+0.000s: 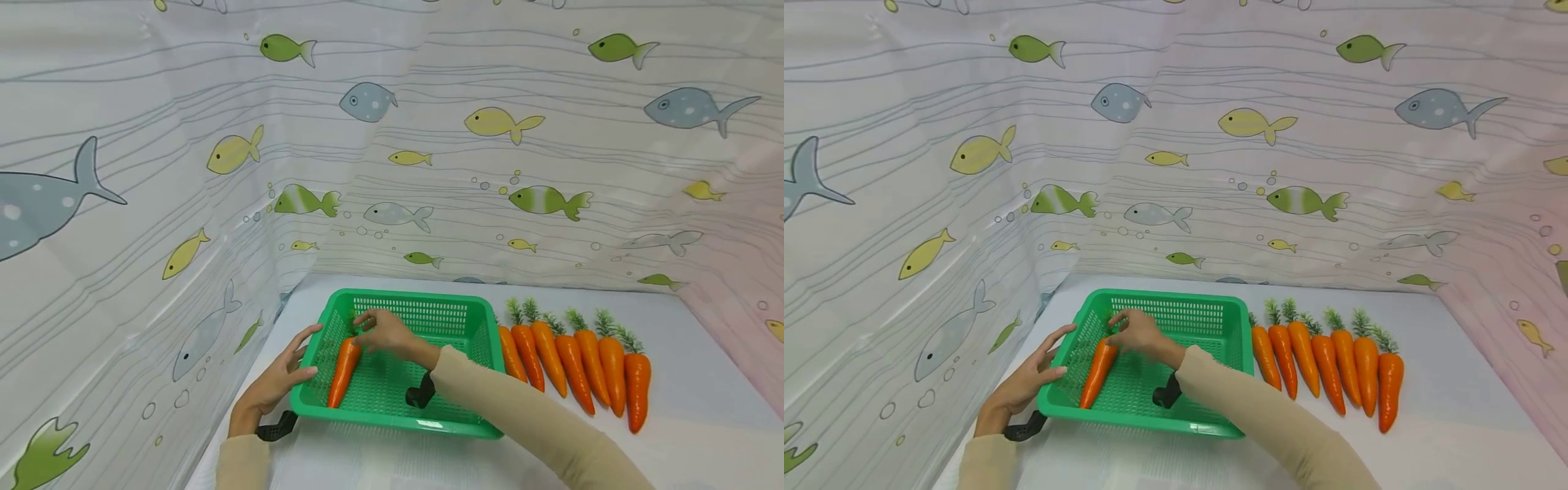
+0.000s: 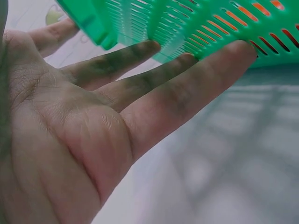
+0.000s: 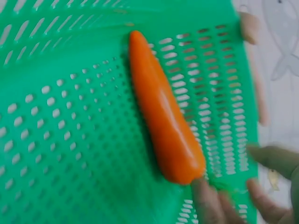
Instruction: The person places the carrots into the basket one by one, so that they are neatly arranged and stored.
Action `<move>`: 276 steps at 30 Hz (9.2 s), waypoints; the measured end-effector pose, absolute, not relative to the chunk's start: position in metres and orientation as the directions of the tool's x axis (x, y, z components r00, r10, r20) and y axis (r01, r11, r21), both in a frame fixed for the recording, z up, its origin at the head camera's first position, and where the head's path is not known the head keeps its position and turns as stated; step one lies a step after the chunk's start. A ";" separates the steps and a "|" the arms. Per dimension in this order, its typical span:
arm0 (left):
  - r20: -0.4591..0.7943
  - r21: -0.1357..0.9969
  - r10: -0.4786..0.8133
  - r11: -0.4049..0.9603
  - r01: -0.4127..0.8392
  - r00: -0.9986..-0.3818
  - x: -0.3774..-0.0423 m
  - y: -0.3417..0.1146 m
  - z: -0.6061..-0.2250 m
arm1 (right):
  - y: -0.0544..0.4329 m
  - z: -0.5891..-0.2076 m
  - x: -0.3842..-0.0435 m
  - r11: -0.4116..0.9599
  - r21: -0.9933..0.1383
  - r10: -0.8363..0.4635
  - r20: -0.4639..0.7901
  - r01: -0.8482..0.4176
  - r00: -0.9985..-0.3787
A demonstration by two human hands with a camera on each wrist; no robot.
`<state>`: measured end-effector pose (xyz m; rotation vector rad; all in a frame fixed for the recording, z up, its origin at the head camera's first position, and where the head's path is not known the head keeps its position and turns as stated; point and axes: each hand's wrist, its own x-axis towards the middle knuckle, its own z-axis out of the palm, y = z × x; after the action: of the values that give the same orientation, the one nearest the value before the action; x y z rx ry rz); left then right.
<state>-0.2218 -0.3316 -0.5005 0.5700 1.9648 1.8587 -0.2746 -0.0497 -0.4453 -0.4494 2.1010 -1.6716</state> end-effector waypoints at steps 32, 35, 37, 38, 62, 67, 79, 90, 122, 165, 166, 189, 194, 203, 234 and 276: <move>0.004 0.999 0.539 0.026 0.021 -0.842 -0.220 -0.331 -0.499 | 0.172 -0.379 -0.257 0.221 -0.934 -0.344 0.197 -0.283 -0.918; 0.011 1.000 0.546 0.013 0.022 -0.838 -0.220 -0.331 -0.500 | 0.198 -0.379 -0.250 0.249 -0.930 -0.294 0.193 -0.270 -0.936; 0.020 1.000 0.555 0.003 0.025 -0.832 -0.220 -0.331 -0.501 | 0.214 -0.380 -0.245 0.278 -0.924 -0.262 0.190 -0.262 -0.946; 0.023 1.000 0.559 -0.001 0.027 -0.829 -0.220 -0.331 -0.501 | 0.222 -0.381 -0.242 0.287 -0.923 -0.248 0.187 -0.256 -0.951; 0.023 0.999 0.561 0.008 0.033 -0.827 -0.224 -0.331 -0.503 | 0.366 -0.454 -0.185 0.514 -0.856 0.079 0.113 -0.057 -0.990; 0.029 0.999 0.570 -0.003 0.034 -0.821 -0.224 -0.332 -0.503 | 0.383 -0.467 -0.180 0.546 -0.837 0.129 0.109 -0.021 -0.986; 0.022 1.000 0.571 0.002 0.028 -0.820 -0.222 -0.333 -0.502 | 0.408 -0.489 -0.176 0.607 -0.786 0.212 0.020 0.115 -0.977; 0.020 0.999 0.558 0.018 0.036 -0.830 -0.222 -0.330 -0.499 | 0.423 -0.495 -0.179 0.651 -0.717 0.181 -0.171 0.248 -0.968; 0.034 0.999 0.572 -0.005 0.038 -0.819 -0.222 -0.331 -0.500 | 0.431 -0.486 -0.179 0.668 -0.703 0.130 -0.210 0.242 -0.969; 0.015 0.998 0.535 0.046 0.047 -0.845 -0.218 -0.331 -0.498 | 0.355 -0.430 -0.205 0.544 -0.839 0.049 0.040 -0.007 -0.998; 0.017 0.998 0.536 0.046 0.050 -0.844 -0.218 -0.331 -0.498 | 0.352 -0.429 -0.206 0.543 -0.839 0.041 0.039 -0.011 -0.998; 0.030 0.994 0.538 0.069 0.079 -0.842 -0.219 -0.330 -0.500 | 0.277 -0.406 -0.225 0.412 -0.907 -0.145 0.027 -0.085 -0.989; 0.028 0.994 0.551 0.074 0.082 -0.834 -0.219 -0.330 -0.499 | 0.263 -0.401 -0.227 0.399 -0.912 -0.174 0.029 -0.097 -0.984; 0.009 0.996 0.553 0.073 0.060 -0.833 -0.218 -0.330 -0.496 | 0.240 -0.401 -0.235 0.353 -0.927 -0.215 0.051 -0.127 -0.975; 0.000 0.993 0.520 0.098 0.060 -0.854 -0.218 -0.329 -0.497 | 0.116 -0.403 -0.260 0.193 -0.970 -0.429 0.052 -0.148 -0.902; -0.037 0.994 0.494 0.108 0.019 -0.869 -0.213 -0.324 -0.489 | -0.013 -0.452 -0.272 0.156 -0.984 -0.516 -0.153 0.083 -0.843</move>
<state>-0.2133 -0.3242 -0.4886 0.5005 2.0326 1.8147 -0.2722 -0.0130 -0.4521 -0.4111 1.9810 -1.7323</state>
